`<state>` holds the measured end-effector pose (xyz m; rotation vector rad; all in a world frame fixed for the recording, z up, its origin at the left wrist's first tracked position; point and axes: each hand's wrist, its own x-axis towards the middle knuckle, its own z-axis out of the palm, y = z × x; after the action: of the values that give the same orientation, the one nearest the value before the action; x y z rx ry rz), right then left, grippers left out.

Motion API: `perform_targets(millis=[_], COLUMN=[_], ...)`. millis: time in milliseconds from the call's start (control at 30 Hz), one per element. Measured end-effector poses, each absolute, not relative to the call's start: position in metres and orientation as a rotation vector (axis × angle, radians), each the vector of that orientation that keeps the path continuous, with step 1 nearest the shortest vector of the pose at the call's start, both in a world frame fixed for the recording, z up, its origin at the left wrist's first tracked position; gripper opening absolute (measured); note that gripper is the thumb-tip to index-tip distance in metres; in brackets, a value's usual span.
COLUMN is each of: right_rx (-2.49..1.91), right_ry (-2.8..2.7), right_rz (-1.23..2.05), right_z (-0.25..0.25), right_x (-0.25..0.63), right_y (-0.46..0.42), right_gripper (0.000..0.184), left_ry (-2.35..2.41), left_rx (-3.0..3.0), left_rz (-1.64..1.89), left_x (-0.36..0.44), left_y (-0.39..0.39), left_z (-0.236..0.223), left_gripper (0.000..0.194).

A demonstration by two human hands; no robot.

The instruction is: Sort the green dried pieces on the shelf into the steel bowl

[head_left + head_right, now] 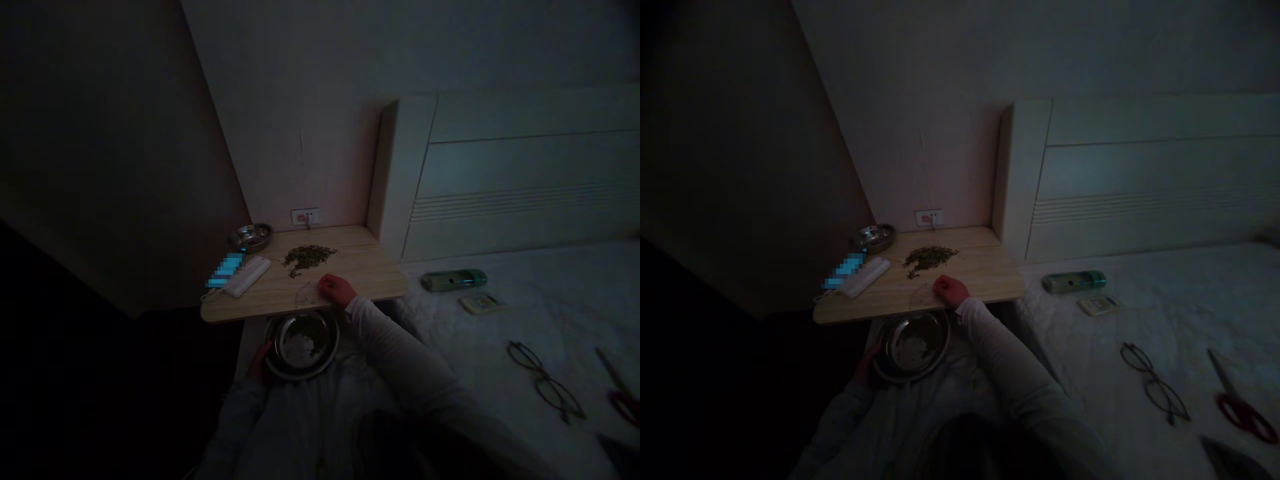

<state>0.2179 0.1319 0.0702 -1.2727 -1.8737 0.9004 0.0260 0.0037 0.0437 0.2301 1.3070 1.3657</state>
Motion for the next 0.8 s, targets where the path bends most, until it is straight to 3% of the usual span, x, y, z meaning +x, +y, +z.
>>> perform_targets(millis=[200, 800], right_rx=[-1.253, -1.231], right_ry=[-1.894, -1.889], right_rz=[0.892, 0.918], right_z=[0.0726, 0.0695], right_x=[0.2183, 0.2181], right_y=[0.13, 0.1321], right_gripper=[0.012, 0.016], left_ry=[1.219, 1.244], left_rx=[0.15, 0.145], left_rz=[1.254, 1.283], left_x=[0.0283, 0.0259], left_y=[0.0021, 0.0033], left_z=[0.0458, 0.0439], left_gripper=[0.017, 0.025])
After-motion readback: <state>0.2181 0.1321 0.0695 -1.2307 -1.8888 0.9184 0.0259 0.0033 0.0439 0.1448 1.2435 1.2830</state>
